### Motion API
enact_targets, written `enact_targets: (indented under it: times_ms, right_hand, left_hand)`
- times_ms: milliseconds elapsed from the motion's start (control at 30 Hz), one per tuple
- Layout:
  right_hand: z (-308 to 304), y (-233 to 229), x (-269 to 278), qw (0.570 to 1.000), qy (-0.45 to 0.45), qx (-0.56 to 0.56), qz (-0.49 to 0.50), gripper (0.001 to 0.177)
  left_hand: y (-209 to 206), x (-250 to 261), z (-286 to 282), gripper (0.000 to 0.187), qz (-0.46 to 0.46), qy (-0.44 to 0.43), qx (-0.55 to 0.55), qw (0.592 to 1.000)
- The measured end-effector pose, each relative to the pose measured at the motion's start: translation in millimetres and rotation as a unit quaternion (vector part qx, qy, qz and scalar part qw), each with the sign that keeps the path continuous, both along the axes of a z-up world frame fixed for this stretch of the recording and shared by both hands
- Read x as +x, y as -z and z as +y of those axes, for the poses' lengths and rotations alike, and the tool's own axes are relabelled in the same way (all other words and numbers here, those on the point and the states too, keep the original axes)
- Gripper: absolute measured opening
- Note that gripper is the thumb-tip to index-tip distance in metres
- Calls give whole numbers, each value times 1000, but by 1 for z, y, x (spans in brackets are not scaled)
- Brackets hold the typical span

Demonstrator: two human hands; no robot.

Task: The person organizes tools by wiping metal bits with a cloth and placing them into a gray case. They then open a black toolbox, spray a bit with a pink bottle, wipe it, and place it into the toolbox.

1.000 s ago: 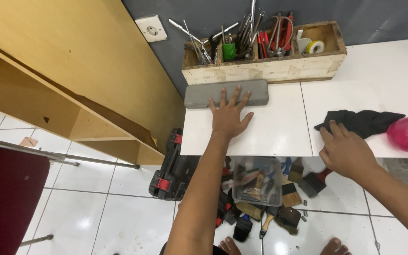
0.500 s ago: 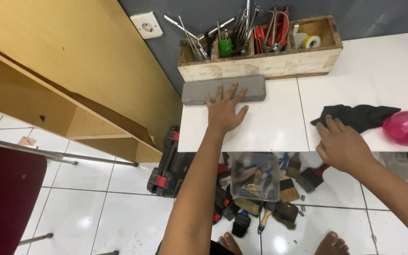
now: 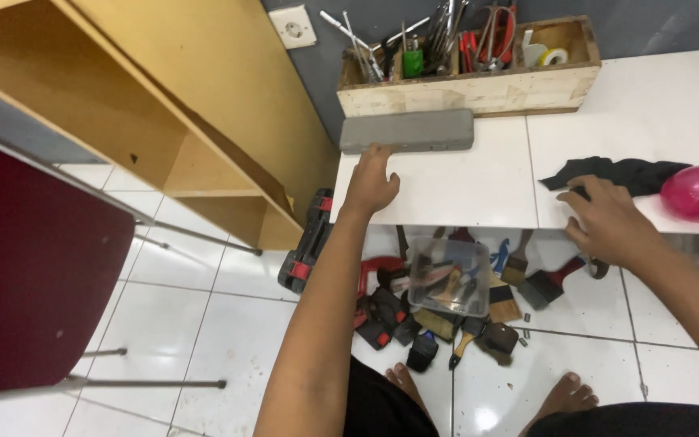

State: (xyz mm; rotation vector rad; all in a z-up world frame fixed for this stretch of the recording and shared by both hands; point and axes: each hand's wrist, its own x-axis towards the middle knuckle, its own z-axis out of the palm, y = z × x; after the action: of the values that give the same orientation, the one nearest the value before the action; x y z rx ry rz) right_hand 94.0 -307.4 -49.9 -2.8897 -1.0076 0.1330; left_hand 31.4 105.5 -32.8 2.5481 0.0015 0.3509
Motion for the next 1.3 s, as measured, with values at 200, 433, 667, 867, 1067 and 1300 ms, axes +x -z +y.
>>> enact_targets:
  times_ms: [200, 433, 667, 867, 1067, 1300]
  right_hand:
    - [-12, 27, 7, 994, -29, 85, -62, 46]
    - [23, 9, -31, 986, -137, 98, -3, 42]
    - [52, -17, -90, 974, -103, -124, 160, 28]
    - [35, 14, -92, 955, -113, -173, 214, 41]
    - [29, 30, -83, 948, -99, -212, 217, 41]
    - [40, 26, -78, 942, -74, -240, 222, 44]
  left_hand:
    - [-10, -85, 33, 16, -90, -123, -91, 984]
    - [74, -154, 83, 30, 133, -333, -88, 929]
    - [92, -164, 105, 43, 304, -333, -51, 891]
    - [97, -145, 95, 45, 308, -342, -14, 888]
    - [118, -146, 103, 47, 371, -323, 29, 870]
    - [128, -145, 113, 41, 350, -321, 43, 879]
